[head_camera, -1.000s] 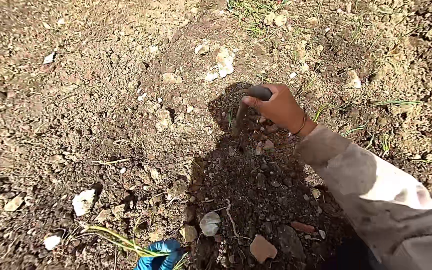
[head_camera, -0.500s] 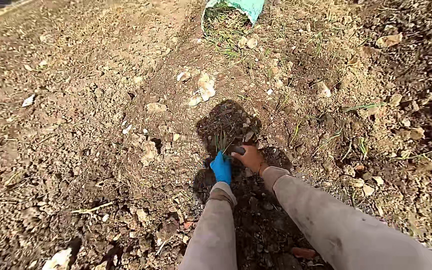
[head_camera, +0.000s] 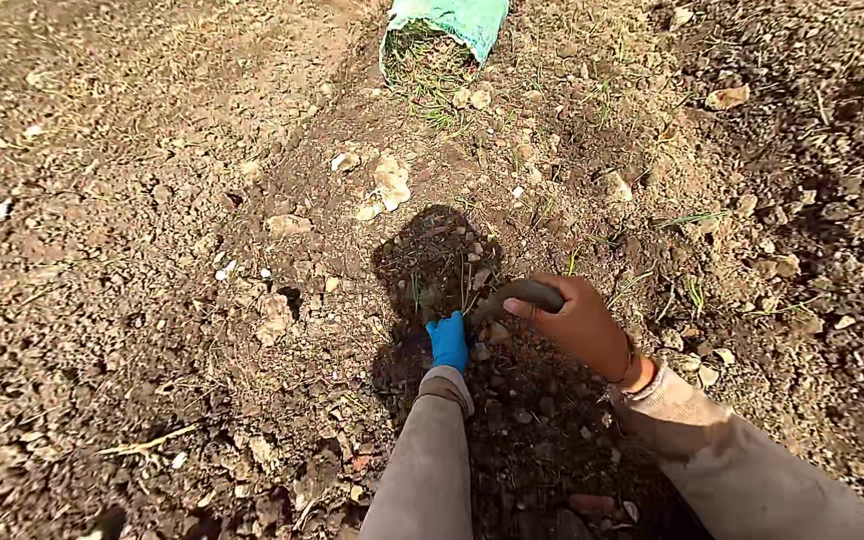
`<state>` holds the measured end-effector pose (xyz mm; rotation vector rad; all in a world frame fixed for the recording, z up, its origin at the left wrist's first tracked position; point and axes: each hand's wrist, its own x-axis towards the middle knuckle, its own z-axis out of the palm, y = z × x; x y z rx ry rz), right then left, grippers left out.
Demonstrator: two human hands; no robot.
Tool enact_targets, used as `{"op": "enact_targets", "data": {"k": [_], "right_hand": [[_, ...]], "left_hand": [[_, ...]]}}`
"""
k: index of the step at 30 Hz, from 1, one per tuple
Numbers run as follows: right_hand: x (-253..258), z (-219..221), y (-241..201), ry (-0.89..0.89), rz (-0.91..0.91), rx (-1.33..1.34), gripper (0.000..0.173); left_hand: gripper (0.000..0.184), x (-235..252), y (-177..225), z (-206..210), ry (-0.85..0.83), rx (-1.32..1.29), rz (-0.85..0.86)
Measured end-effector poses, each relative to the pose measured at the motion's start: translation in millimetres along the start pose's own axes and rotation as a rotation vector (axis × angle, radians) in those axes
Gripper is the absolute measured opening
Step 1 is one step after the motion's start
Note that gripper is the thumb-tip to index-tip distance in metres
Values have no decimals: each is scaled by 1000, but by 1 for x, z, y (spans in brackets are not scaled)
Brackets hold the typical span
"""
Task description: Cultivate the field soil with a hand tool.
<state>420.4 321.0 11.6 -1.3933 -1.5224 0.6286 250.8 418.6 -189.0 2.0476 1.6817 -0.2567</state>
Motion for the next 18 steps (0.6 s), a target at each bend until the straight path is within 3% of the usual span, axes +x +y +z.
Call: {"op": "enact_targets", "data": {"k": [2, 4, 8, 10, 13, 18], "right_hand": [[-4, -22, -7, 66, -30, 25, 31], [-19, -20, 12, 30, 53, 10, 34], [-72, 31, 80, -291, 409, -53, 44], [-87, 42, 77, -322, 419, -97, 49], [-93, 44, 68, -375, 466, -98, 49], [-107, 38, 79, -305, 497, 4, 46]], "left_hand": [[42, 4, 4, 5, 32, -9, -51], [44, 0, 9, 8, 73, -56, -142], [51, -4, 12, 6, 118, -66, -339], [54, -9, 12, 2, 115, -103, -409], [44, -19, 3, 6, 158, -240, -454], [42, -54, -19, 37, 383, -434, -436]]}}
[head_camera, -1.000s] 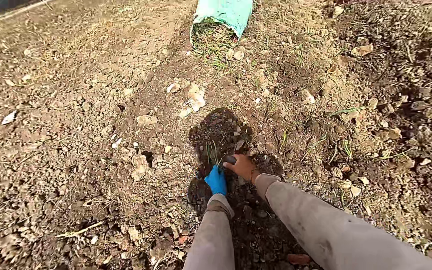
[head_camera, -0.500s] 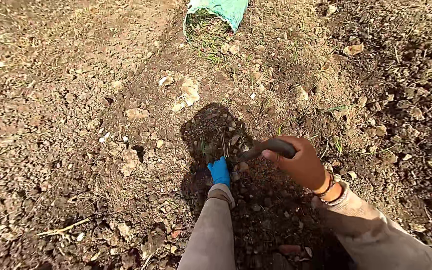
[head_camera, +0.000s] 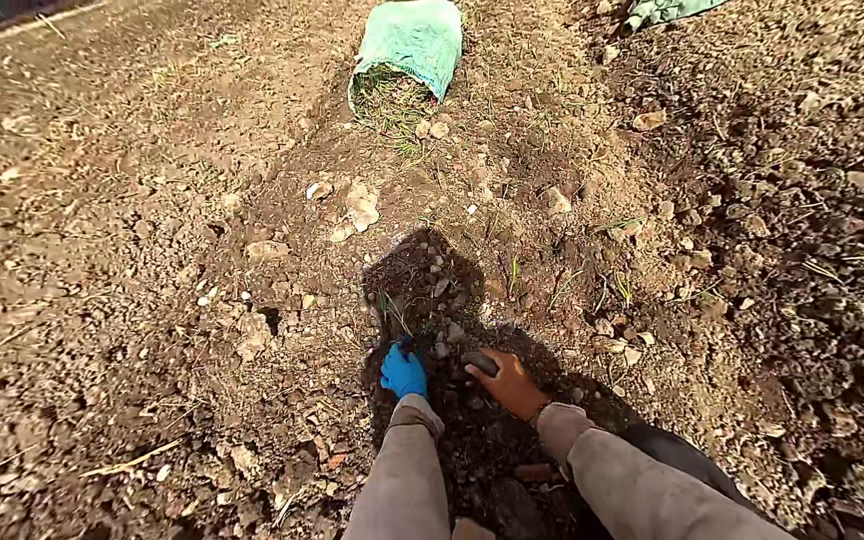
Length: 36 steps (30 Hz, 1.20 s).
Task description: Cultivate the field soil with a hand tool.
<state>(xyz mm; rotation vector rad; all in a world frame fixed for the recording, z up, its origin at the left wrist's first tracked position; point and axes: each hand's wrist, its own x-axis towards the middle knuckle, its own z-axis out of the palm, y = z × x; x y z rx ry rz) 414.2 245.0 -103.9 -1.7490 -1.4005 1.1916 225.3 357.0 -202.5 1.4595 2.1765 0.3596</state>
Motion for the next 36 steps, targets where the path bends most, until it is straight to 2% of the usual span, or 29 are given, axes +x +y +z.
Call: {"op": "enact_targets", "data": {"k": [4, 6, 10, 13, 15, 16, 19, 21, 23, 25, 27, 29, 32, 36], "right_hand": [[-8, 2, 21, 96, 27, 102, 39], [-11, -1, 22, 82, 32, 87, 40], [-21, -11, 16, -149, 57, -1, 48], [-26, -25, 13, -315, 38, -24, 48], [-23, -47, -1, -403, 71, -96, 52], [-19, -58, -12, -400, 94, -168, 57], [9, -72, -53, -203, 129, -357, 64], [45, -58, -80, -181, 111, -485, 67], [88, -26, -98, -307, 165, -629, 82], [126, 13, -90, -339, 252, -750, 102], [150, 41, -69, -259, 334, -809, 120], [172, 56, -56, -195, 377, -877, 132], [192, 66, -46, -162, 403, -926, 139], [198, 76, -39, -176, 462, -983, 139]], "left_hand": [[48, -64, -48, -5, -22, 43, 225], [48, -85, -61, -5, 5, 13, 240], [60, -103, -68, -15, 61, 50, 19], [65, -99, -88, 1, 195, 114, -102], [67, -93, -88, 6, 226, 122, -158], [67, -90, -85, 6, 210, 135, -179], [66, -88, -79, 2, 125, 167, -222], [66, -87, -78, 2, 107, 164, -217], [66, -87, -79, 1, 107, 151, -211], [66, -88, -80, 1, 111, 137, -205], [66, -90, -84, 7, 141, 123, -190], [66, -87, -86, 10, 185, 116, -171], [66, -87, -85, 11, 214, 101, -167], [67, -89, -82, 7, 195, 95, -174]]}}
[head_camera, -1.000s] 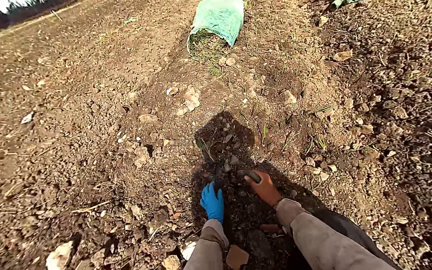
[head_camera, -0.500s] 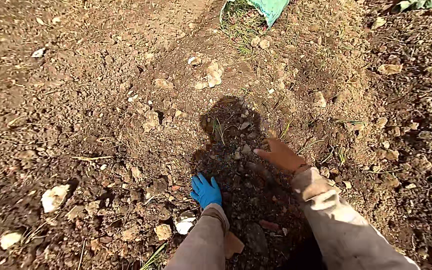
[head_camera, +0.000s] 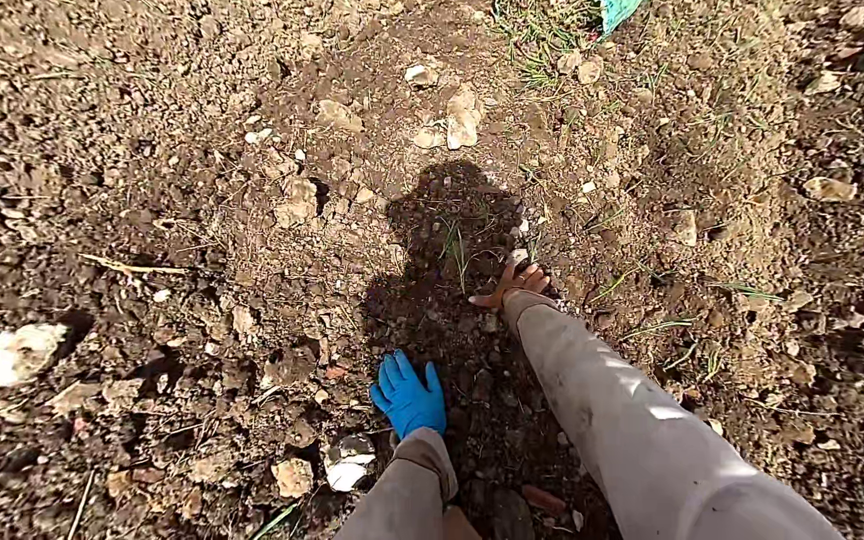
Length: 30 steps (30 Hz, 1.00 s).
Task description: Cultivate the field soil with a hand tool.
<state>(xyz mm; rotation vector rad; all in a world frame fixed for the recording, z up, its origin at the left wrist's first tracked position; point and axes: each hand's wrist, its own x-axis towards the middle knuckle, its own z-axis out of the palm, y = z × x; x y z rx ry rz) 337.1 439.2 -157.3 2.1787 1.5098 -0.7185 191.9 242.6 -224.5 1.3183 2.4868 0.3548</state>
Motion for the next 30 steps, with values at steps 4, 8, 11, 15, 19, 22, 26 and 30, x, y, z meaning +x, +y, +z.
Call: {"op": "enact_targets", "data": {"k": [4, 8, 11, 15, 19, 22, 26, 30], "right_hand": [[18, 11, -5, 30, 40, -36, 143], [23, 13, -7, 46, 60, -95, 143], [21, 12, -3, 47, 46, -74, 143], [-19, -49, 19, -41, -203, 167, 130], [-120, -80, 123, 76, -542, 530, 101], [-173, -20, 189, 120, -496, 743, 111], [-177, 81, 163, 241, -355, 955, 68], [-158, 104, 137, 554, -262, 1134, 31]], "left_hand": [[69, 2, 2, -3, -57, 26, -18], [70, 3, 2, -2, -103, 18, -31], [70, 1, 1, 1, -105, 13, -29], [70, 3, 3, -3, -130, 11, -42], [69, -1, -1, 4, -66, -44, -3], [69, 2, 0, 6, -59, -34, -9], [68, 3, 1, 5, -77, -32, -29], [67, 3, -2, 4, -81, -19, -7]]}}
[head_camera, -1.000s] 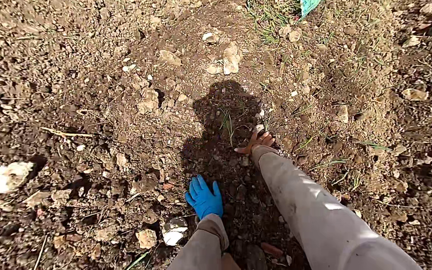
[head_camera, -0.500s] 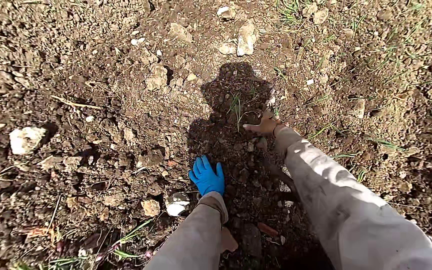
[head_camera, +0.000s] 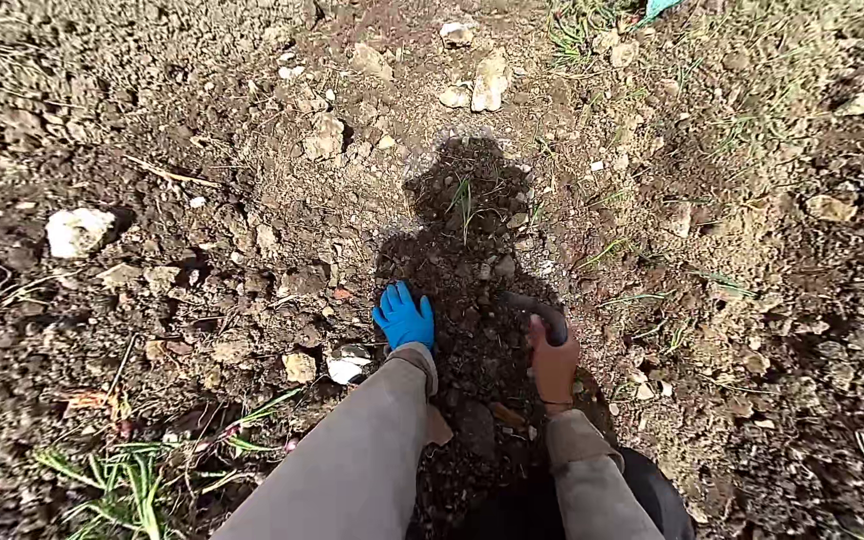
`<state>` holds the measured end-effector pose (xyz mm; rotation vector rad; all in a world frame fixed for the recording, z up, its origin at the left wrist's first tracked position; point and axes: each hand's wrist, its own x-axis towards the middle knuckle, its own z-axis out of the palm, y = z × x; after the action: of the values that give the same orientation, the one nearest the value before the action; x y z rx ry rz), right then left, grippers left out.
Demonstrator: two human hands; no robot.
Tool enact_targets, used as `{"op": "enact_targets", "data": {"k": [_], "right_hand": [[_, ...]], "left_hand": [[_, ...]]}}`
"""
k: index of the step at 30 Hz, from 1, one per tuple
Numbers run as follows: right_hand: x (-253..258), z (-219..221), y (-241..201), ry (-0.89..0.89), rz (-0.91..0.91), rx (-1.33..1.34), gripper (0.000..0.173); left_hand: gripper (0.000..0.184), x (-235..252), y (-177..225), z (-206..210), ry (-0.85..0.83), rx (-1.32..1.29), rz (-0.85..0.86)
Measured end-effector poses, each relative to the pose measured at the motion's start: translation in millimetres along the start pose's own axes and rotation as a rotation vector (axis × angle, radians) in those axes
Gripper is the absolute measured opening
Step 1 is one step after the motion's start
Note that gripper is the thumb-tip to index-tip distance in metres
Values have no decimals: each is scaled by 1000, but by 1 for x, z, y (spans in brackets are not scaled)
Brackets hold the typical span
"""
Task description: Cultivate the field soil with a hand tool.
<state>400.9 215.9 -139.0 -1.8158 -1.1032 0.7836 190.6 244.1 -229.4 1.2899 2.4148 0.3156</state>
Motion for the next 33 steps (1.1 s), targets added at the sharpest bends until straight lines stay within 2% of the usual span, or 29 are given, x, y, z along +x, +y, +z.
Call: {"op": "enact_targets", "data": {"k": [3, 6, 8, 10, 12, 14, 16, 19, 22, 24, 26, 27, 29, 31, 33], "right_hand": [[19, -23, -54, 81, -296, 111, 24], [37, -65, -119, 63, -596, 161, 19], [49, -82, -159, 20, -635, 157, 15], [73, -78, -174, -67, -613, 96, 15], [96, -45, -139, -138, -528, 60, 14], [104, 2, -61, -158, -347, 32, 24], [101, 26, 2, -111, -209, 33, 32], [98, 31, 11, -86, -154, -16, 35], [86, 30, -2, -54, -122, -41, 37], [79, 30, -12, -91, -100, -33, 38], [73, 27, -12, -148, -48, -10, 38], [73, 25, -9, -170, -35, -10, 41], [75, 20, -6, -219, -1, -23, 52], [80, 21, 1, -237, 3, -18, 60], [79, 19, 5, -246, -9, -6, 57]], "left_hand": [[66, 4, 3, -3, 0, 3, 0], [66, 1, 1, -3, -23, 10, -16], [66, 1, 1, -2, -31, 9, -21], [67, 3, 2, -3, -28, -4, -22], [68, 1, 1, -5, -40, -12, -19], [68, 0, 0, -7, -46, -32, -16], [68, -2, 0, -8, -52, -43, -18], [69, 0, 0, -12, -64, -40, -23], [71, 0, 1, -16, -95, -63, -2], [71, 4, -9, -43, -238, -192, 61], [62, 1, -45, -84, -418, -417, 139], [61, -5, -67, -107, -457, -558, 134], [59, -27, -118, -150, -361, -663, 50], [55, -56, -172, -180, -187, -486, -28], [47, -87, -214, -197, -86, -216, -64]]}}
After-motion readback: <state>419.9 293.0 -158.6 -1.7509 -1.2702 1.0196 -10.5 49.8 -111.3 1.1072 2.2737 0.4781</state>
